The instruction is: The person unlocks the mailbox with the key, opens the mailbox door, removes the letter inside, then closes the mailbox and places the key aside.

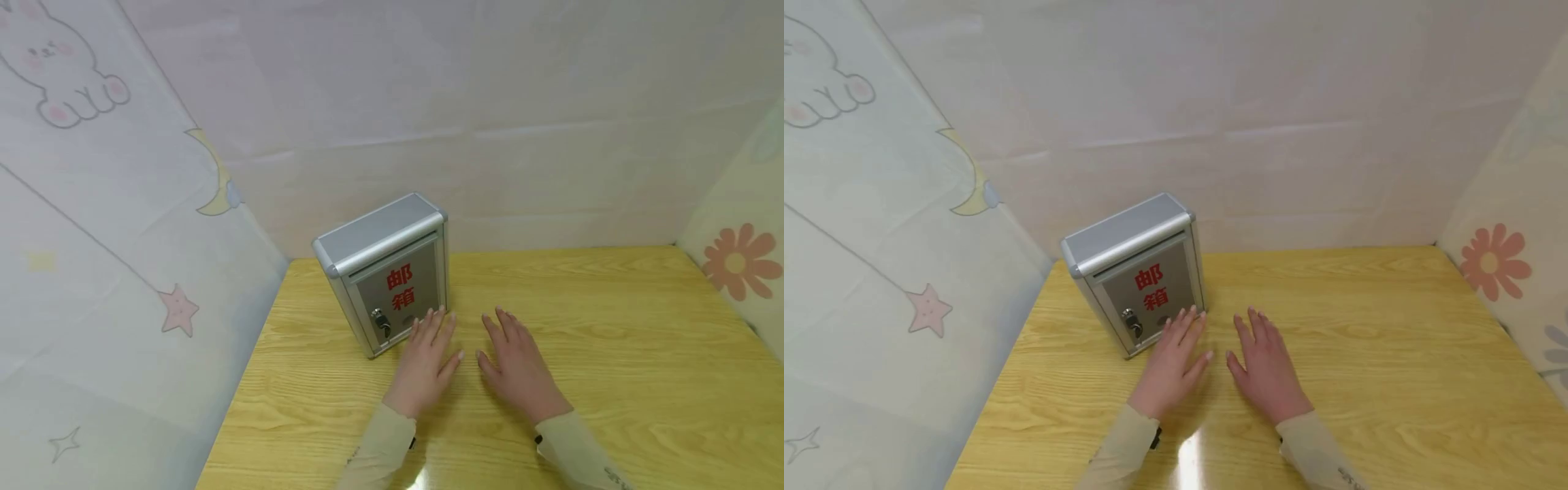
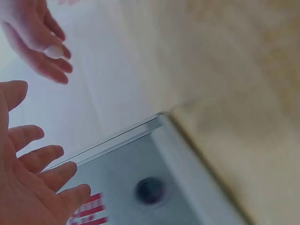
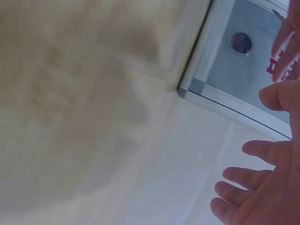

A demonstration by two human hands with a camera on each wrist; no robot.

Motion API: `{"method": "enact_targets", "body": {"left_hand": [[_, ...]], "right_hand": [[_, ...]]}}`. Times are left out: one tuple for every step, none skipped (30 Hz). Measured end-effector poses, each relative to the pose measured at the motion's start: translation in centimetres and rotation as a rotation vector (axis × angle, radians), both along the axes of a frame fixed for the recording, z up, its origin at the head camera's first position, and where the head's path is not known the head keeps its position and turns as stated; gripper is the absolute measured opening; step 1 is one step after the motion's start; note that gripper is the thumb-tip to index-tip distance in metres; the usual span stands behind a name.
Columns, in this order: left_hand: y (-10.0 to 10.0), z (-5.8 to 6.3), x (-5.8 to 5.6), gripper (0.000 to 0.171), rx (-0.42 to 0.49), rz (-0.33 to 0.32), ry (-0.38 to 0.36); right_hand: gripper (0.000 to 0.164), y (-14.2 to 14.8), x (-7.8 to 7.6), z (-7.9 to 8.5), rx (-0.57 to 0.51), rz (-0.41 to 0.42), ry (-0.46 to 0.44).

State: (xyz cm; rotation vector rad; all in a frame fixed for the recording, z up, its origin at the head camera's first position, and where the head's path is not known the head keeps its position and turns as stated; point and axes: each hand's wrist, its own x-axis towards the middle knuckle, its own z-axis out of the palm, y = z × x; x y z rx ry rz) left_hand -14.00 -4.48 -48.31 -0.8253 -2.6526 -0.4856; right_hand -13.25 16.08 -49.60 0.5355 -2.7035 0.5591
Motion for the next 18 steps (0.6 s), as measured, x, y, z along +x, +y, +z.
{"method": "enact_targets", "body": {"left_hand": [[-0.1, 0.5, 0.0, 0.064, 0.012, -0.009, 0.016], [-0.3, 1.1, 0.0, 0.065, 0.018, -0.017, 0.030], [-0.4, 1.7, 0.0, 0.065, 0.028, -0.025, 0.044], [-0.6, 2.4, 0.0, 0.066, 0.032, -0.029, 0.057], [-0.7, 3.1, 0.0, 0.066, 0.037, -0.033, 0.070], [-0.9, 3.7, 0.1, 0.066, 0.043, -0.037, 0.090], [-1.1, 4.4, 0.1, 0.065, 0.044, -0.040, 0.116], [-1.4, 5.0, 0.1, 0.065, 0.048, -0.044, 0.140], [-1.6, 5.6, 0.1, 0.064, 0.055, -0.048, 0.167], [-1.8, 6.2, 0.0, 0.063, 0.059, -0.048, 0.196], [-2.1, 6.8, 0.0, 0.061, 0.066, -0.051, 0.227], [-2.4, 7.4, 0.0, 0.060, 0.074, -0.053, 0.254], [-2.7, 8.0, -0.1, 0.059, 0.083, -0.056, 0.280], [-3.1, 8.6, -0.1, 0.058, 0.095, -0.057, 0.306], [-3.4, 9.2, -0.2, 0.057, 0.104, -0.058, 0.335], [-3.8, 9.8, -0.3, 0.057, 0.116, -0.059, 0.357], [-4.3, 10.4, -0.4, 0.056, 0.131, -0.060, 0.377], [-4.7, 11.0, -0.5, 0.055, 0.151, -0.059, 0.390]], "right_hand": [[0.067, 0.0, -0.2, 0.3, -0.002, 0.003, 0.011], [0.068, 0.1, -0.5, 0.6, -0.002, 0.007, 0.021], [0.068, 0.1, -0.7, 1.0, -0.003, 0.011, 0.033], [0.068, 0.2, -1.0, 1.4, 0.000, 0.014, 0.048], [0.068, 0.2, -1.3, 1.9, -0.001, 0.020, 0.064], [0.068, 0.2, -1.5, 2.4, -0.003, 0.023, 0.075], [0.068, 0.3, -1.8, 2.9, -0.005, 0.027, 0.086], [0.068, 0.3, -2.1, 3.4, -0.004, 0.030, 0.098], [0.068, 0.3, -2.4, 3.9, -0.004, 0.033, 0.112], [0.068, 0.3, -2.7, 4.4, -0.002, 0.035, 0.123], [0.068, 0.3, -3.1, 5.0, 0.001, 0.038, 0.134], [0.068, 0.3, -3.4, 5.5, 0.004, 0.040, 0.144], [0.067, 0.3, -3.7, 6.1, 0.008, 0.042, 0.151], [0.067, 0.3, -4.0, 6.6, 0.013, 0.043, 0.159], [0.066, 0.3, -4.3, 7.2, 0.018, 0.046, 0.168], [0.066, 0.3, -4.6, 7.8, 0.024, 0.048, 0.176], [0.065, 0.2, -4.9, 8.5, 0.026, 0.052, 0.183], [0.065, 0.1, -5.2, 9.1, 0.024, 0.057, 0.187]]}}
